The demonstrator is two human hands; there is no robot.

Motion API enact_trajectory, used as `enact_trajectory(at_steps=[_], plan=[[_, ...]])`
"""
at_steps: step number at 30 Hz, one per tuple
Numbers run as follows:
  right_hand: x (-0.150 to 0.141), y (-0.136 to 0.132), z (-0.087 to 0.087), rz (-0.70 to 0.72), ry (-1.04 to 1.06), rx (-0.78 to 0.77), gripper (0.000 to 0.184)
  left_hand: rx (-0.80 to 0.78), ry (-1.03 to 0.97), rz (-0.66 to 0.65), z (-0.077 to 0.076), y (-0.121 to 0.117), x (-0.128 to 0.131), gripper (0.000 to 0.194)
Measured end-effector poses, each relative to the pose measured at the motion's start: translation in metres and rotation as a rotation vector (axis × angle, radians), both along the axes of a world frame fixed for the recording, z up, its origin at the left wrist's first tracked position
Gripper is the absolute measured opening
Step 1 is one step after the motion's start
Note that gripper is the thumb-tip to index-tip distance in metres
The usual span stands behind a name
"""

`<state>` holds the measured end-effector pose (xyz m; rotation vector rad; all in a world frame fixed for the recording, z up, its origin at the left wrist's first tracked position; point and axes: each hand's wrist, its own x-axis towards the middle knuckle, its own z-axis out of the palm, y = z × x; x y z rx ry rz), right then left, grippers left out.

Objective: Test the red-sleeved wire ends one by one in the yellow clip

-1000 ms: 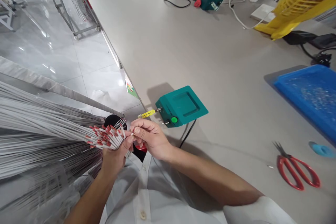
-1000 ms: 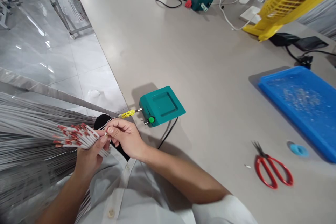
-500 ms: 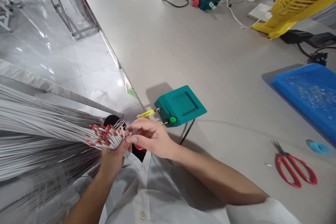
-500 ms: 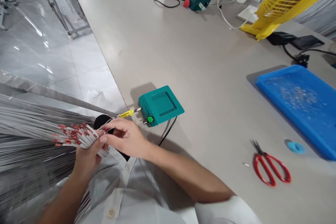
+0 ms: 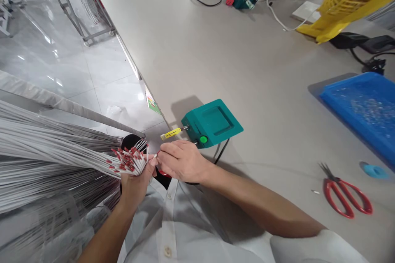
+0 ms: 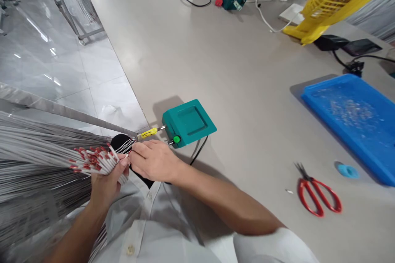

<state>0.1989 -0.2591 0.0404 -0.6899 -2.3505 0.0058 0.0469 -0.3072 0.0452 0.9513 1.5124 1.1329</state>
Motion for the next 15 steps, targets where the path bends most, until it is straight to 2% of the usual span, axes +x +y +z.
enact_trajectory(at_steps=[3, 7, 9, 12, 15], plan=[[0.002, -0.006, 0.002, 0.025, 0.115, -0.21, 0.016, 0.007, -0.041, 0.084, -0.001, 0.001, 0.001, 0.019], [-0.002, -0.011, 0.008, -0.151, 0.4, -0.633, 0.017, 0.011, -0.046, 0.083, -0.003, 0.002, 0.002, 0.02], [-0.006, -0.01, 0.01, -0.167, 0.455, -0.751, 0.014, 0.017, -0.025, 0.062, -0.002, 0.001, 0.003, 0.017], [-0.009, -0.005, 0.01, -0.07, 0.446, -0.775, 0.011, 0.022, 0.061, 0.0, 0.003, 0.001, 0.003, 0.014], [-0.007, -0.001, 0.008, -0.001, 0.368, -0.679, 0.016, 0.026, 0.143, -0.077, 0.009, 0.004, 0.001, 0.019]])
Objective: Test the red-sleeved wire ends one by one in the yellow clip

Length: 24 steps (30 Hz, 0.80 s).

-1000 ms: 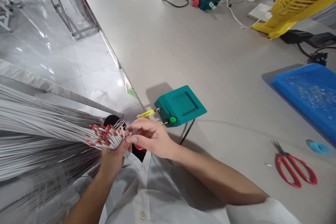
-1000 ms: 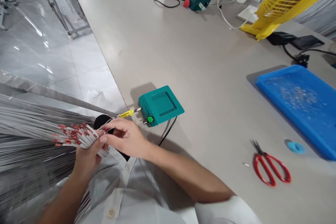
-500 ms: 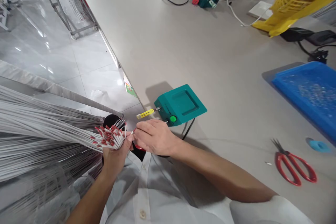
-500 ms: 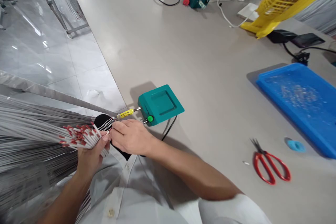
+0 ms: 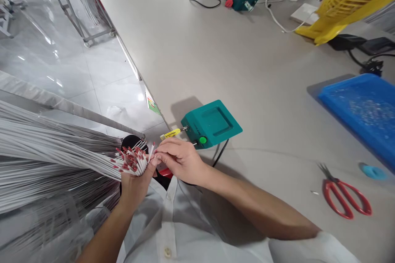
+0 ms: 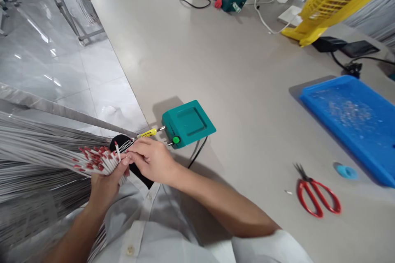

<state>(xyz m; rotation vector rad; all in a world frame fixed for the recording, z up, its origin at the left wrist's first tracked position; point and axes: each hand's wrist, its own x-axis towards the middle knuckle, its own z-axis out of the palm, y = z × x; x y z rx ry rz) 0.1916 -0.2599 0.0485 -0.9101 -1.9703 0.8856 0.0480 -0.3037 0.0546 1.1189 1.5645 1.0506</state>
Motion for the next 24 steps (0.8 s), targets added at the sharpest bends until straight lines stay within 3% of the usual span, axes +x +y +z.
enact_trajectory(at_steps=[5, 8, 10, 12, 14, 16, 20, 24], plan=[[0.005, 0.003, -0.001, 0.048, -0.366, 0.369, 0.024, -0.002, -0.011, -0.143, -0.002, 0.003, -0.008, 0.025], [0.006, 0.002, 0.003, 0.073, -0.533, 0.508, 0.027, 0.012, -0.017, -0.124, -0.007, 0.001, -0.009, 0.02], [0.008, -0.001, 0.007, 0.093, -0.561, 0.391, 0.023, -0.001, -0.02, -0.09, -0.009, 0.0, -0.009, 0.017], [0.011, -0.003, 0.012, 0.097, -0.517, 0.151, 0.017, -0.032, -0.032, -0.043, -0.009, -0.001, -0.008, 0.015], [0.014, -0.005, 0.015, 0.05, -0.42, -0.048, 0.015, -0.061, -0.046, 0.002, -0.009, -0.001, -0.007, 0.015], [0.014, -0.005, 0.015, -0.018, -0.302, -0.133, 0.013, -0.057, -0.052, 0.012, -0.008, 0.0, -0.007, 0.015], [0.011, -0.001, 0.01, 0.029, -0.169, -0.118, 0.014, -0.024, -0.009, -0.075, -0.005, 0.003, -0.005, 0.021], [0.007, 0.002, 0.01, 0.114, -0.371, 0.035, 0.014, -0.059, -0.008, -0.164, -0.008, 0.005, -0.006, 0.025]])
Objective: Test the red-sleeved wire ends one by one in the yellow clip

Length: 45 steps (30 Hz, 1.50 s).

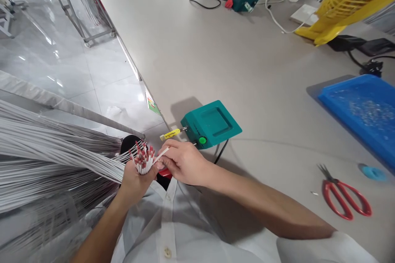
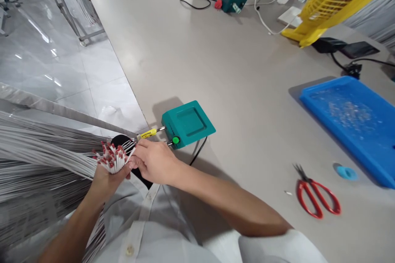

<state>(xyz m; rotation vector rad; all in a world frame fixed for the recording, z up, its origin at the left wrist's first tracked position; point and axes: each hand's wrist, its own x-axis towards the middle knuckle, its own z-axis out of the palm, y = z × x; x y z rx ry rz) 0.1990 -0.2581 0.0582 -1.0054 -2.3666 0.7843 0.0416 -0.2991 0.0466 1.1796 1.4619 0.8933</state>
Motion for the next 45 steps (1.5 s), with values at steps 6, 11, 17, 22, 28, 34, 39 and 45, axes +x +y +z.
enact_trajectory(at_steps=[6, 11, 17, 22, 28, 34, 39, 45], plan=[[0.014, 0.003, 0.012, -0.019, -0.308, 0.255, 0.018, -0.038, -0.078, 0.085, -0.007, 0.003, 0.0, 0.016], [0.033, 0.018, 0.013, -0.041, -0.435, 0.553, 0.025, -0.023, -0.169, 0.151, -0.003, 0.012, 0.006, 0.036], [0.031, 0.029, 0.013, 0.06, -0.665, 0.615, 0.034, -0.069, -0.265, 0.103, -0.003, 0.024, 0.011, 0.036], [0.029, 0.039, 0.019, 0.08, -0.678, 0.514, 0.028, -0.063, -0.282, 0.108, -0.006, 0.027, 0.011, 0.037], [0.026, 0.042, 0.025, 0.072, -0.366, 0.315, 0.023, -0.027, -0.195, 0.202, 0.006, 0.023, 0.015, 0.033], [0.009, 0.032, 0.021, 0.002, -0.189, 0.297, 0.024, 0.013, -0.136, 0.207, 0.012, 0.017, 0.019, 0.026], [0.001, 0.029, 0.022, 0.018, -0.148, 0.276, 0.025, 0.047, -0.111, 0.248, 0.014, 0.011, 0.02, 0.016], [0.011, 0.027, 0.021, -0.114, -0.193, 0.402, 0.02, 0.001, -0.15, 0.311, 0.01, 0.008, 0.015, 0.028]])
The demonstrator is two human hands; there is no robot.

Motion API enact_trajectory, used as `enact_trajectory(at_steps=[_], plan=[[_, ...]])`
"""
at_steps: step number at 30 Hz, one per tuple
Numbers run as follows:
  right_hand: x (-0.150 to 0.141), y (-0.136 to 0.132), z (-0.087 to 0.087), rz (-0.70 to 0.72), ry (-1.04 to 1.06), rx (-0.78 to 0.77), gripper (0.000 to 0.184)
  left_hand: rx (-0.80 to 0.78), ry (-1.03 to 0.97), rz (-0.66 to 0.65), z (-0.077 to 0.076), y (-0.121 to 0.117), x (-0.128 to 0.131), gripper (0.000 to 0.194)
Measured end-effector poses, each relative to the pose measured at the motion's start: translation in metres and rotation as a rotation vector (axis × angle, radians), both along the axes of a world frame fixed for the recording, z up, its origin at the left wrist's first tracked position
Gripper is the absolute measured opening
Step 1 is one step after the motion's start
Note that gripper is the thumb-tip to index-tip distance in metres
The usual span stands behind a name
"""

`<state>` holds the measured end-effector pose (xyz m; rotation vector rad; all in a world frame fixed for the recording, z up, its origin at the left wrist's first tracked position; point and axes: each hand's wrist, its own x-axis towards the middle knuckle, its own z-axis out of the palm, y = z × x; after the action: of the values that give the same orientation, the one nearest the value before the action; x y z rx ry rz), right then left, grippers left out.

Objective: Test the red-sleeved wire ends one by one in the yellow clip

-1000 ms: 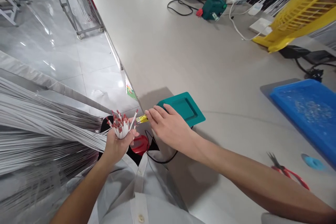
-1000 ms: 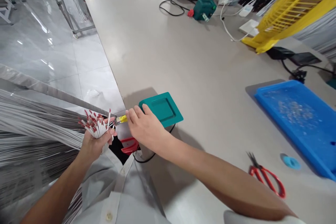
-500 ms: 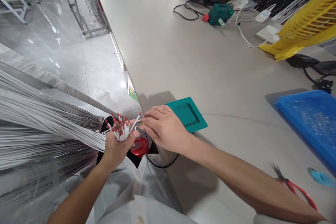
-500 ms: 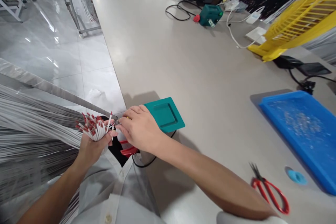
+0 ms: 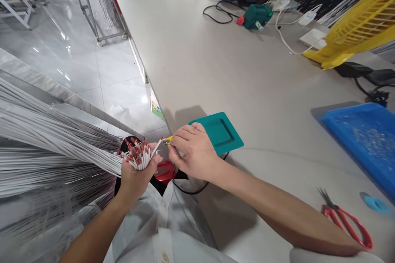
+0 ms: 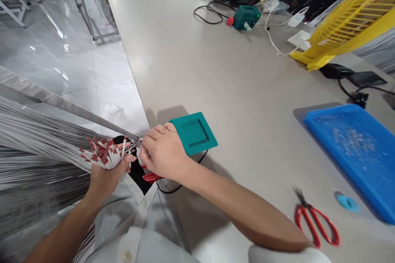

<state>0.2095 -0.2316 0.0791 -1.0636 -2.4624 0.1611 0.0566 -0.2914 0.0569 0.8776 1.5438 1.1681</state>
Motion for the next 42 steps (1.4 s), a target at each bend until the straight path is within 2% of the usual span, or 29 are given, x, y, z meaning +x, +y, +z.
enact_trajectory(at_steps=[3, 11, 15, 21, 28, 33, 37, 42], plan=[[0.003, -0.003, 0.002, -0.043, 0.018, -0.034, 0.022, -0.004, -0.01, -0.007, -0.003, -0.001, -0.001, 0.031], [-0.012, -0.004, 0.002, 0.052, 0.057, -0.219, 0.021, 0.029, 0.059, -0.037, 0.007, -0.001, 0.006, 0.017], [-0.015, -0.004, 0.0, 0.089, 0.003, -0.165, 0.02, 0.013, 0.054, -0.039, 0.007, -0.002, 0.005, 0.019], [-0.007, -0.005, 0.002, -0.054, -0.03, -0.105, 0.02, -0.058, 0.016, 0.015, 0.002, -0.005, 0.001, 0.033], [-0.011, -0.006, 0.005, 0.048, 0.046, -0.269, 0.025, -0.032, 0.0, -0.006, 0.01, -0.001, 0.005, 0.029], [-0.008, -0.003, 0.005, 0.15, -0.052, -0.188, 0.021, 0.003, 0.017, -0.007, 0.006, -0.001, 0.003, 0.023], [0.004, 0.001, 0.009, 0.108, -0.122, -0.152, 0.021, -0.029, 0.015, -0.033, -0.001, -0.001, -0.001, 0.027], [0.004, 0.0, 0.009, 0.105, -0.123, -0.142, 0.022, 0.008, 0.011, -0.084, -0.001, 0.002, 0.0, 0.027]])
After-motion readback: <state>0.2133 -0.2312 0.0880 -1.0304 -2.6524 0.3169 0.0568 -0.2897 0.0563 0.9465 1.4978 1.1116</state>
